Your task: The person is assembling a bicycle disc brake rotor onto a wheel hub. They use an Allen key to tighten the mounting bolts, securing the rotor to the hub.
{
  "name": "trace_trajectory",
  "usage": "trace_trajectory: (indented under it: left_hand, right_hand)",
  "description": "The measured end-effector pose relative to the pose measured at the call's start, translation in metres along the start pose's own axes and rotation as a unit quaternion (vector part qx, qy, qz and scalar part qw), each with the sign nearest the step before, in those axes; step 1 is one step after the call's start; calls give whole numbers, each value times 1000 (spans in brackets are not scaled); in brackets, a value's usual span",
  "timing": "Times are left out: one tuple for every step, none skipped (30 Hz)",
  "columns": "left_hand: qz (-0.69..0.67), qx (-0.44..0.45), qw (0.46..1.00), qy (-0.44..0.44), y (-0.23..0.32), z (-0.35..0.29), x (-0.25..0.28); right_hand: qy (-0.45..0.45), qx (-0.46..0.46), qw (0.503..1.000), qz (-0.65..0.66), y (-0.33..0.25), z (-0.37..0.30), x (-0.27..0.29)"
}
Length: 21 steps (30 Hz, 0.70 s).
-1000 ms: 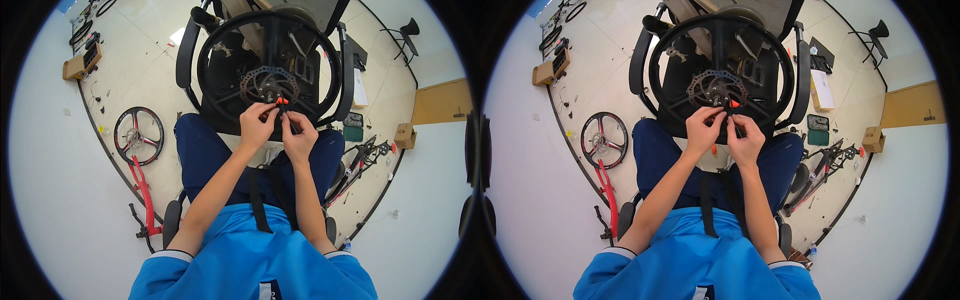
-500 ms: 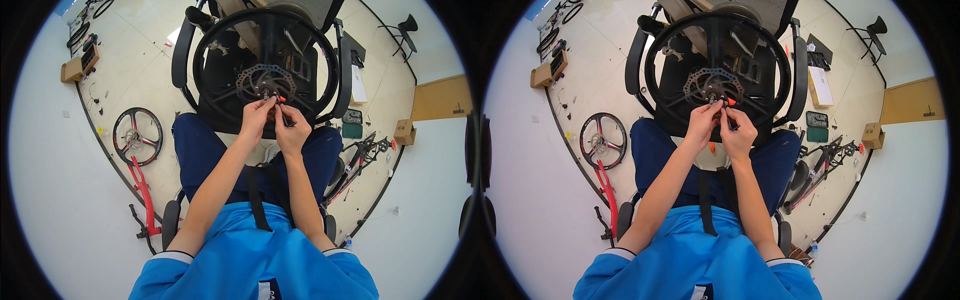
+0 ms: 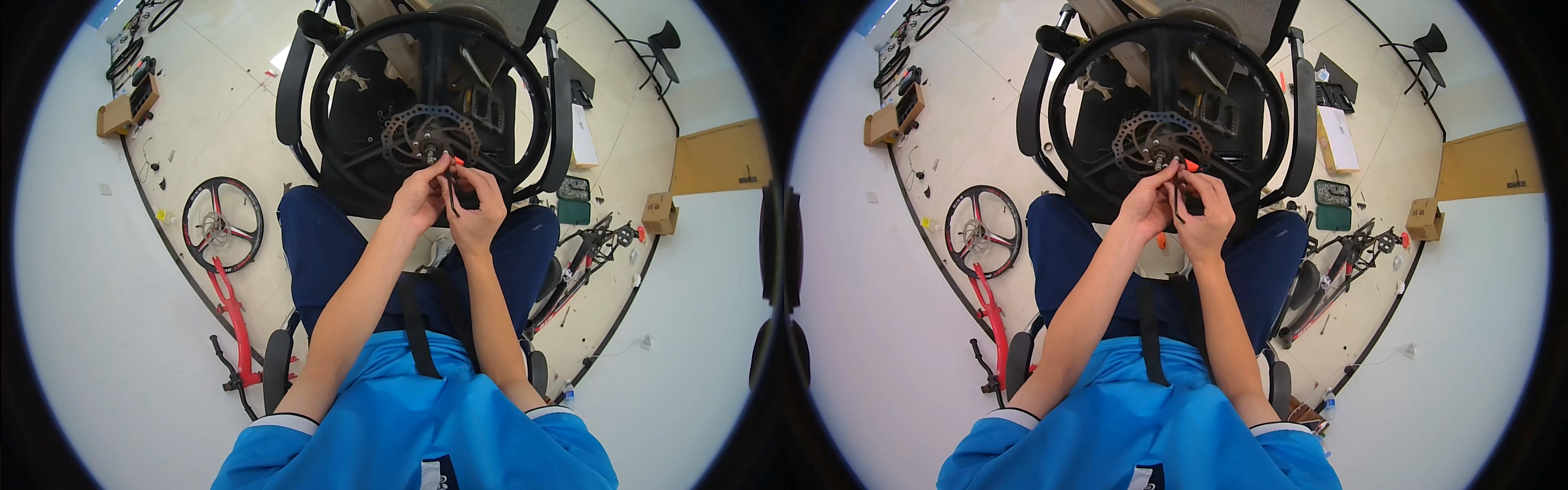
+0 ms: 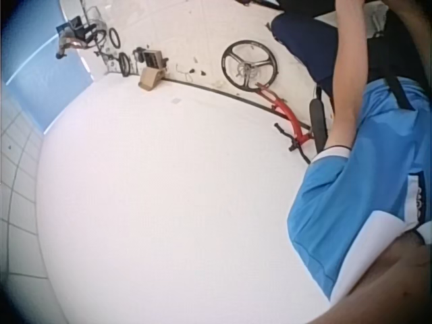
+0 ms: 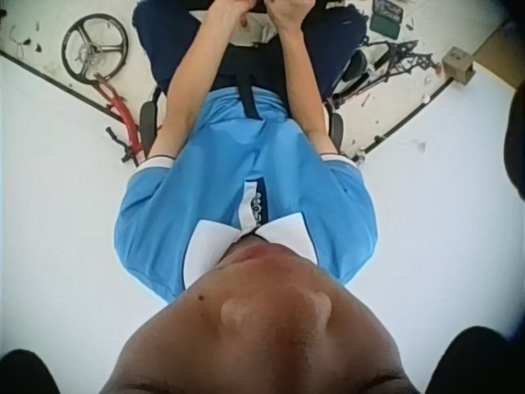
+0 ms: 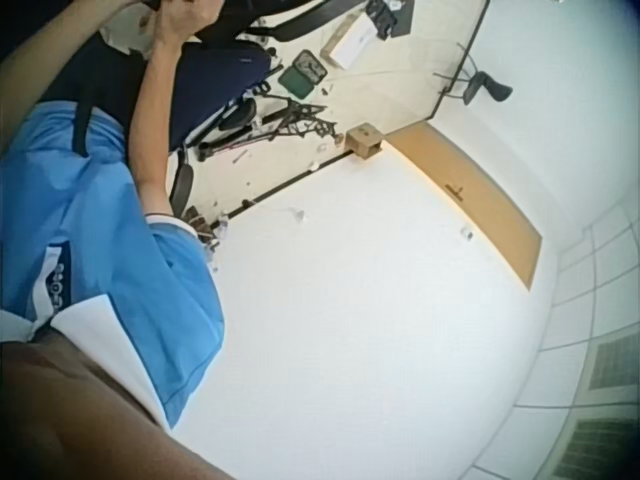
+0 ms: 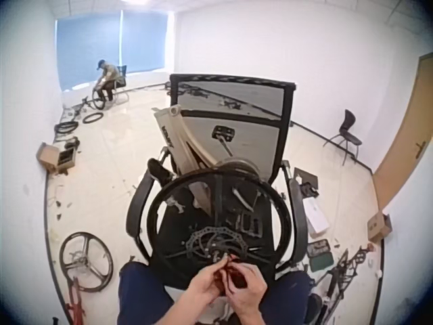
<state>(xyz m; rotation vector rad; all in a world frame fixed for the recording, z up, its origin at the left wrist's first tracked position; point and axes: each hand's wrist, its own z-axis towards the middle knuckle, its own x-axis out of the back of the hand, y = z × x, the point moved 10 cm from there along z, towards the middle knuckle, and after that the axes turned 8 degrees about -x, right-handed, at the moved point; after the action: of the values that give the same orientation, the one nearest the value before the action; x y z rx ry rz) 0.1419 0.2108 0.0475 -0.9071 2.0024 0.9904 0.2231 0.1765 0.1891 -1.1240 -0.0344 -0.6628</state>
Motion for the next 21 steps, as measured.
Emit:
trace_trajectory:
  left_hand:
    - [-15, 0, 1000, -7, -1, -1, -4]
    - [-26, 0, 1000, -14, -3, -1, -6]
    - [-36, 0, 999, -20, -5, -3, -9]
    - [-46, 0, 999, -27, -6, -5, -12]
    - [-49, -2, 999, -19, -6, -6, -13]
    - [-51, -5, 999, -11, -7, -8, -13]
    - [-54, -8, 999, -4, -6, -9, -13]
    - [-37, -7, 999, -1, -6, -9, -12]
    - [-21, -5, 1000, 1, -5, -10, -10]
    - [-4, -5, 1000, 4, -4, -12, -7]
    - [-4, -1, 1000, 5, -3, -13, -5]
    - [-4, 3, 1000, 5, -3, -14, -3]
    - [-4, 6, 1000, 7, -3, -15, -1]
    - [-2, 10, 1000, 2, -3, -14, 1]
    - [1, 15, 1000, -2, -3, -10, 3]
    - [3, 21, 1000, -7, -3, -9, 2]
    - [-4, 24, 1000, -5, -3, -7, 2]
    - [-11, 26, 1000, -2, -4, -6, 2]
    - [-19, 30, 999, -2, -4, -5, 0]
    - [-17, 27, 999, -3, -4, -5, -2]
    - [-15, 24, 1000, -5, -4, -6, -4]
  right_hand:
    - [4, -28, 1000, 12, 4, 0, 1]
    - [17, -25, 999, 20, 7, -2, 3]
    - [29, -22, 999, 28, 14, -5, 3]
    - [41, -19, 998, 36, 16, -7, 4]
    - [53, -45, 996, 64, 21, -10, 3]
    - [57, -58, 993, 81, 26, -11, 2]
    - [61, -70, 991, 99, 31, -12, 1]
    - [65, -82, 988, 117, 35, -12, 0]
    - [52, -89, 989, 109, 36, -12, -1]
    - [37, -97, 989, 103, 37, -12, -2]
    - [23, -104, 990, 96, 38, -12, -2]
    - [15, -66, 995, 77, 30, -9, -2]
    - [5, -28, 998, 58, 21, -7, -2]
    - [-4, 11, 999, 40, 13, -6, -3]
    - [-7, 23, 999, 27, 8, -4, -3]
    - [-10, 36, 999, 13, 5, -2, -4]
    - [-12, 48, 999, -1, 1, -1, -4]
    - [-9, 27, 999, 18, 2, 1, -3]
    - [-4, 6, 999, 35, 3, 2, -3]
    - [0, -15, 999, 53, 5, 3, -2]
    - [-1, -43, 997, 64, 12, 3, -1]
